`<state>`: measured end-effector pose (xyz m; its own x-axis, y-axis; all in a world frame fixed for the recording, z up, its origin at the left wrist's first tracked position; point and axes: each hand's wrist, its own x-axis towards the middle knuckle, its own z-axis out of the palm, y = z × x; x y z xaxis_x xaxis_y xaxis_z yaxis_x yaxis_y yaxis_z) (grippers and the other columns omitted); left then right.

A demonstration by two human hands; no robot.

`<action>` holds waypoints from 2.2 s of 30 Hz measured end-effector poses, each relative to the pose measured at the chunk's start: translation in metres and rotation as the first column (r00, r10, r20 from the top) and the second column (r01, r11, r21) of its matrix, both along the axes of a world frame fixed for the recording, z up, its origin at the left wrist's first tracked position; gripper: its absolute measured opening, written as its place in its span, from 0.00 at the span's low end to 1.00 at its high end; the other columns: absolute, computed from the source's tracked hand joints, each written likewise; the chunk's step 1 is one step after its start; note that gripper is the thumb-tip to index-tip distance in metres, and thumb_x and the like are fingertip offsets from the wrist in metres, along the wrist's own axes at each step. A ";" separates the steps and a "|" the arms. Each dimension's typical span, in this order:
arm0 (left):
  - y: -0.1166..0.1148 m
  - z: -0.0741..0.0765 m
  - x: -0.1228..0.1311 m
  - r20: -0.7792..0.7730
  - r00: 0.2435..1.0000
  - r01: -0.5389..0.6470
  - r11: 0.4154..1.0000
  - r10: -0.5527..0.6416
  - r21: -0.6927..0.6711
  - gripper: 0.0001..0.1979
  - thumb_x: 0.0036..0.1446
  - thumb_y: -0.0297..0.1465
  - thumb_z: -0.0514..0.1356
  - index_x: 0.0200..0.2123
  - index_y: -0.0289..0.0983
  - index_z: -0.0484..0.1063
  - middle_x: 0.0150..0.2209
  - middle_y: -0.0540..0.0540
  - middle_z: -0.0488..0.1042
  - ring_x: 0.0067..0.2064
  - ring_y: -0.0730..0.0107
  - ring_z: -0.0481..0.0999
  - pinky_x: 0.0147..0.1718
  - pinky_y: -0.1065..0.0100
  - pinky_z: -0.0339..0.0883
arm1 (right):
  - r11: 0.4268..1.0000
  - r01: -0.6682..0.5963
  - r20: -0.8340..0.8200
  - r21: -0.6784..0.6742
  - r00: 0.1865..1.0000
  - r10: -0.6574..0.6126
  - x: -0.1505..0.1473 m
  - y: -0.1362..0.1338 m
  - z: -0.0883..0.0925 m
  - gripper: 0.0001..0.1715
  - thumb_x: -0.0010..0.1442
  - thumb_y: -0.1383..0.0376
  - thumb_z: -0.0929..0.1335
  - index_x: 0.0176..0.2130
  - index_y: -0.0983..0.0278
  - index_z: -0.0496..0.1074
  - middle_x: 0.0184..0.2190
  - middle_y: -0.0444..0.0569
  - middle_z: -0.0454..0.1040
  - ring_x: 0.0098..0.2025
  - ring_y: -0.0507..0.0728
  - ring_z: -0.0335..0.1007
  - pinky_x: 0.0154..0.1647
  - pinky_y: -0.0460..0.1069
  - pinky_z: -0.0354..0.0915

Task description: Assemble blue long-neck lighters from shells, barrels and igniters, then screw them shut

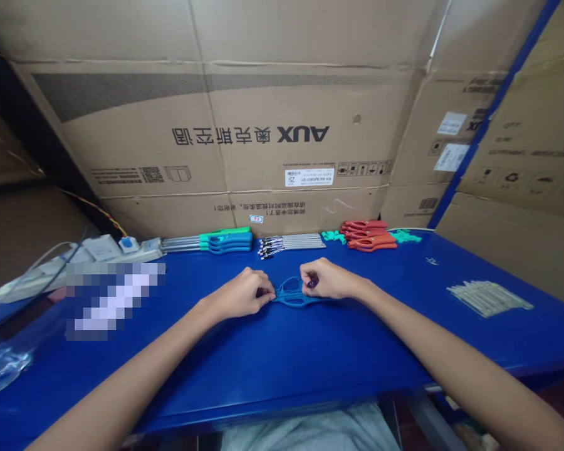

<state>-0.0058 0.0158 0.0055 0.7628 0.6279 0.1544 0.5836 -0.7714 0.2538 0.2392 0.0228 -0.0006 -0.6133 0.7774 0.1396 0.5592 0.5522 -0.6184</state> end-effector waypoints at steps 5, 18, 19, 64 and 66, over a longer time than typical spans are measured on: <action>0.000 0.001 -0.001 -0.013 1.000 -0.004 1.000 0.004 0.016 0.07 0.59 0.28 0.58 0.33 0.37 0.76 0.34 0.47 0.78 0.37 0.66 0.75 0.42 0.66 0.61 | 0.999 -0.010 0.025 0.033 1.000 0.009 0.000 -0.005 0.004 0.10 0.45 0.74 0.66 0.24 0.62 0.59 0.22 0.39 0.68 0.24 0.48 0.58 0.26 0.43 0.54; -0.003 0.006 -0.001 -0.022 1.000 -0.018 0.999 0.019 0.035 0.06 0.59 0.28 0.57 0.33 0.37 0.75 0.35 0.46 0.77 0.38 0.65 0.75 0.44 0.63 0.60 | 0.997 -0.015 0.037 0.076 0.999 0.012 0.001 -0.008 0.010 0.11 0.45 0.74 0.66 0.25 0.63 0.58 0.22 0.39 0.67 0.24 0.47 0.57 0.25 0.43 0.52; -0.003 0.005 -0.001 -0.024 1.000 -0.015 0.999 0.015 0.033 0.06 0.59 0.28 0.58 0.33 0.37 0.75 0.35 0.46 0.77 0.38 0.65 0.75 0.44 0.63 0.60 | 0.997 -0.014 0.039 0.075 0.999 0.011 0.001 -0.008 0.009 0.10 0.46 0.74 0.66 0.25 0.63 0.59 0.22 0.39 0.67 0.24 0.47 0.57 0.25 0.43 0.52; -0.001 0.002 -0.002 -0.026 0.999 -0.024 0.999 0.025 0.046 0.07 0.59 0.29 0.58 0.33 0.37 0.76 0.34 0.46 0.77 0.38 0.65 0.75 0.42 0.65 0.61 | 1.000 0.004 0.035 0.027 0.999 -0.005 -0.001 -0.005 0.002 0.09 0.45 0.73 0.66 0.24 0.63 0.60 0.23 0.40 0.69 0.24 0.47 0.59 0.26 0.43 0.54; -0.002 0.003 -0.002 -0.031 0.999 -0.024 0.998 0.026 0.052 0.07 0.59 0.30 0.57 0.33 0.37 0.76 0.34 0.46 0.77 0.38 0.65 0.75 0.42 0.64 0.61 | 0.999 0.012 0.042 0.032 0.999 -0.013 -0.001 -0.006 0.003 0.08 0.46 0.73 0.67 0.25 0.64 0.62 0.23 0.40 0.69 0.24 0.47 0.59 0.26 0.43 0.54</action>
